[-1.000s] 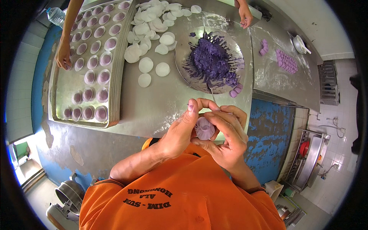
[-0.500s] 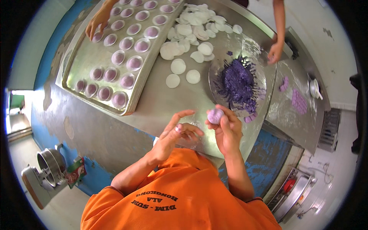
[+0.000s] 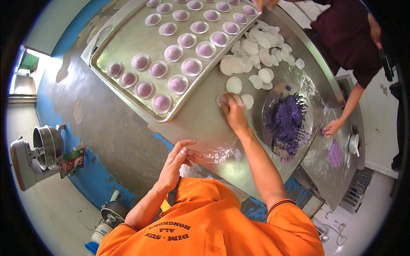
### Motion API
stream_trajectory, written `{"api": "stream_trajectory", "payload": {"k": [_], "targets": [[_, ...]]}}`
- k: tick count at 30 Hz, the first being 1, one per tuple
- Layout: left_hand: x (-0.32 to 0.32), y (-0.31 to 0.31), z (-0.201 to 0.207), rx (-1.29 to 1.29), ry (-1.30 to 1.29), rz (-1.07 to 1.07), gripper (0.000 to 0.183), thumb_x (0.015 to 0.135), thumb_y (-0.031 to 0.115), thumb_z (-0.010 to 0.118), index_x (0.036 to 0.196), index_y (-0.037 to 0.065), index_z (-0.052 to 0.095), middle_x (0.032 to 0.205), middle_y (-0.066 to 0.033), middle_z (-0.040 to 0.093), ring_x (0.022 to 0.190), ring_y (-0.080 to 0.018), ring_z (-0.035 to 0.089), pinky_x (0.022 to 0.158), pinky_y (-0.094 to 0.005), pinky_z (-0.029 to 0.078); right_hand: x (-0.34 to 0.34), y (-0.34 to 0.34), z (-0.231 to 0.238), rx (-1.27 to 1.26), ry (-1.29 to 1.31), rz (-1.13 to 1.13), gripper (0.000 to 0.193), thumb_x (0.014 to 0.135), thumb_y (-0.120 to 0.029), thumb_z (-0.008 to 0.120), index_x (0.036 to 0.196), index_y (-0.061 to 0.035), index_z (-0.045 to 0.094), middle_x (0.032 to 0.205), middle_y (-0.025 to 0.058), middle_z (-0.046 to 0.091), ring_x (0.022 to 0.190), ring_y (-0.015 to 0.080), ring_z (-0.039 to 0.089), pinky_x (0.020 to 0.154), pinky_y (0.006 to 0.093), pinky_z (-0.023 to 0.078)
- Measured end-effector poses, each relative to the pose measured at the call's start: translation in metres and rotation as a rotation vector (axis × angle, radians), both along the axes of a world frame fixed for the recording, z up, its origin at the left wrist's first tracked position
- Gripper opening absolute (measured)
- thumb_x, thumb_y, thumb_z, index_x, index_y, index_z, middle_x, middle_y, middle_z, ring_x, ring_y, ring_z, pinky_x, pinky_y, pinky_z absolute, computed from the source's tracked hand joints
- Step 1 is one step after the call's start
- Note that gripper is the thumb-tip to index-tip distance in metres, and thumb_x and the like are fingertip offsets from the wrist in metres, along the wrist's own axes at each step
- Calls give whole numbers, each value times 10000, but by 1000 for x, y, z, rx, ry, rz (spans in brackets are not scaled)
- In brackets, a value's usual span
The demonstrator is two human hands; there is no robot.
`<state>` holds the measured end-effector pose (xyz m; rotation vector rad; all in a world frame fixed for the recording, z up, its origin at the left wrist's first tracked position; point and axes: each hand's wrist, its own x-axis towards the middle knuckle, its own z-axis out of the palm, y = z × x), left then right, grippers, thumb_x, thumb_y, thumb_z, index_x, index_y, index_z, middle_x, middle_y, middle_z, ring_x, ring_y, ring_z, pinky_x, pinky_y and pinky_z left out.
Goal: The person repeatedly scoops purple filling onto white dough discs, folds and seals them into small dumplings, and places them into a tray. A second person works alongside, performing the same steps. The finished dumplings accumulate in the tray throughout the clip.
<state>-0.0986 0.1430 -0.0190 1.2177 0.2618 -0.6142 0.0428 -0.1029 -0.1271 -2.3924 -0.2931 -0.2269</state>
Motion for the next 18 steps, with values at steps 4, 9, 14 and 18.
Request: {"api": "stream_trajectory", "payload": {"k": [4,9,14,18], "targets": [[-1,6,-5,12,4,20,471,1090,424,336,1345,63,499,1102,-131,714,944,-173,635,853,-306,471,6,0,-2,-117,46,48,353,846,-47,742,1177,55,674,1155,212,677,1023,372,667,897,425,550],[4,12,-4,55,-24,31,452,1092,396,348,1323,48,522,1086,-116,713,972,-172,637,857,-307,478,17,17,47,454,448,-101,353,851,-57,776,1161,78,675,1124,154,703,988,225,699,821,332,572],[5,14,-2,6,8,60,439,1092,388,378,1328,53,535,1101,-88,708,1002,-163,625,881,-315,468,69,73,108,460,85,222,345,837,-97,798,1138,35,694,1088,130,708,929,214,693,815,344,563],[-3,24,1,28,11,107,432,1088,382,396,1322,53,546,1110,-78,705,1007,-160,620,896,-322,461,136,142,125,387,-135,343,296,839,-106,769,1093,25,694,1051,158,698,900,290,682,807,385,553]]}}
